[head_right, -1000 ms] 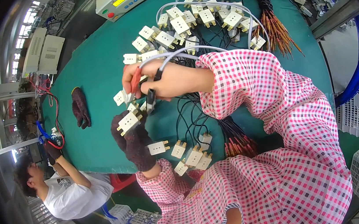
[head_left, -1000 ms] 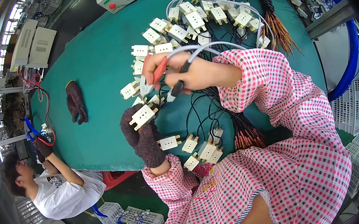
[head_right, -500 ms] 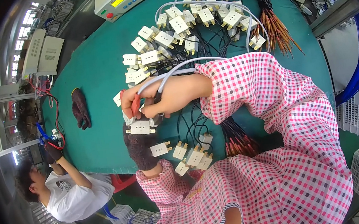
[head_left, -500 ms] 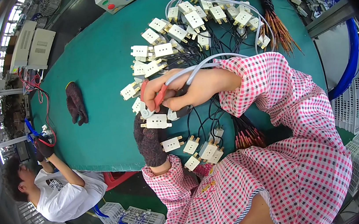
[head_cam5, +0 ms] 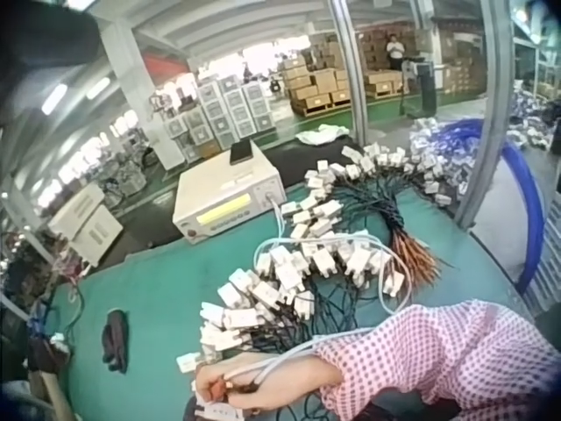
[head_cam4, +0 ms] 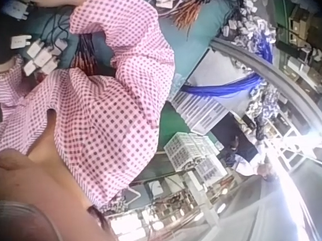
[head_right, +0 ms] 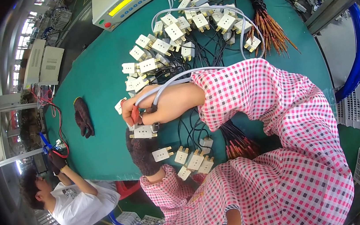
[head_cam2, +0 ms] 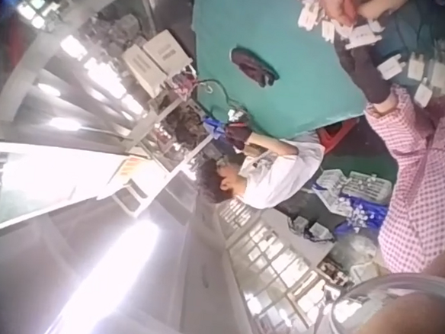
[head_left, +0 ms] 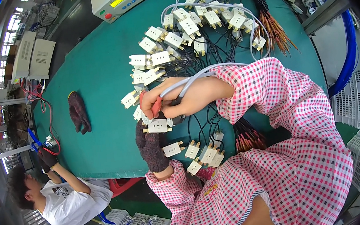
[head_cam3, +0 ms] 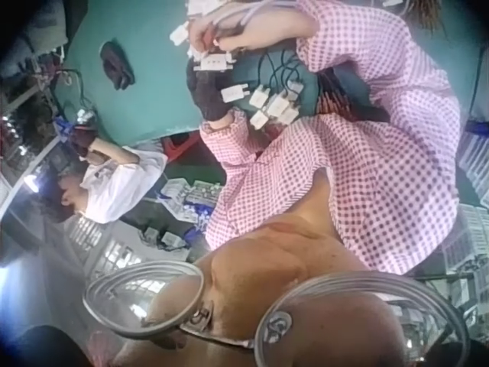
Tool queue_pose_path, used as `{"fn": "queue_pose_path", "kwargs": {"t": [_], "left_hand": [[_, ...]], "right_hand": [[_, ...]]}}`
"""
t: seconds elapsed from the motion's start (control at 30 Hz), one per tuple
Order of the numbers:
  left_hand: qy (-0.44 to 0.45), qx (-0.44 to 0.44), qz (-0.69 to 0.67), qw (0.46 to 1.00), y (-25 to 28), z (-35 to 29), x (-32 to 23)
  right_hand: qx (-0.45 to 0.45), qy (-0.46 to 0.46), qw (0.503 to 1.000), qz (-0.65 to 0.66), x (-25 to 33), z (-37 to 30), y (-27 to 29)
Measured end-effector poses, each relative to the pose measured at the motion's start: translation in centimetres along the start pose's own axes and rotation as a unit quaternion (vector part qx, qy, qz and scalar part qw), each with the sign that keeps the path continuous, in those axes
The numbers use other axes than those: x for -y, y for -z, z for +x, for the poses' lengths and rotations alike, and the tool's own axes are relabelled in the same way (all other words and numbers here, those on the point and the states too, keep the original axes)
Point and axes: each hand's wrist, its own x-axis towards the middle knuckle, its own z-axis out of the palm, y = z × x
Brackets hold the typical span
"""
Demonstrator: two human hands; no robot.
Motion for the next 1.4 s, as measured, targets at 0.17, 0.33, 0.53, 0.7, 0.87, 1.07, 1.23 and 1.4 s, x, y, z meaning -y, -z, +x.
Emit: {"fn": "queue_pose_path", "kwargs": {"t": [0.17,0.33,0.53,0.7,0.87,1.07,1.23,1.4], "left_hand": [[-0.023,-0.024,0.072,0.997,-0.7,0.0,0.4],[-0.018,-0.043,0.093,0.995,-0.1,-0.3,0.5],[-0.008,-0.04,0.12,0.992,0.1,-0.1,0.6],[-0.08,-0.047,0.159,0.983,0.7,-0.1,1.7],[-0.021,0.397,-0.134,0.908,-2.5,-0.6,-1.3],[0.016,0.465,0.083,0.881,-3.2,-1.0,-3.3],[-0.073,-0.059,0.096,0.991,-2.4,-1.3,-2.4],[-0.157,-0.001,0.513,0.844,-2.0,2.2,-3.3]], "right_hand": [[-0.011,-0.049,0.998,0.046,0.7,-0.3,-0.3],[-0.016,-0.115,0.984,0.133,1.7,-0.4,-0.3],[0.006,-0.116,0.985,0.127,0.6,-0.6,-0.5],[-0.013,-0.048,0.987,0.151,-0.3,-0.3,-0.8],[-0.153,-0.103,0.951,0.248,0.0,-0.5,1.6],[0.208,-0.042,0.977,0.028,-2.1,-1.6,0.1],[0.245,-0.035,0.969,0.005,-1.7,-1.8,-0.2],[0.309,-0.047,0.95,0.002,-1.5,-1.5,-0.6]]}}
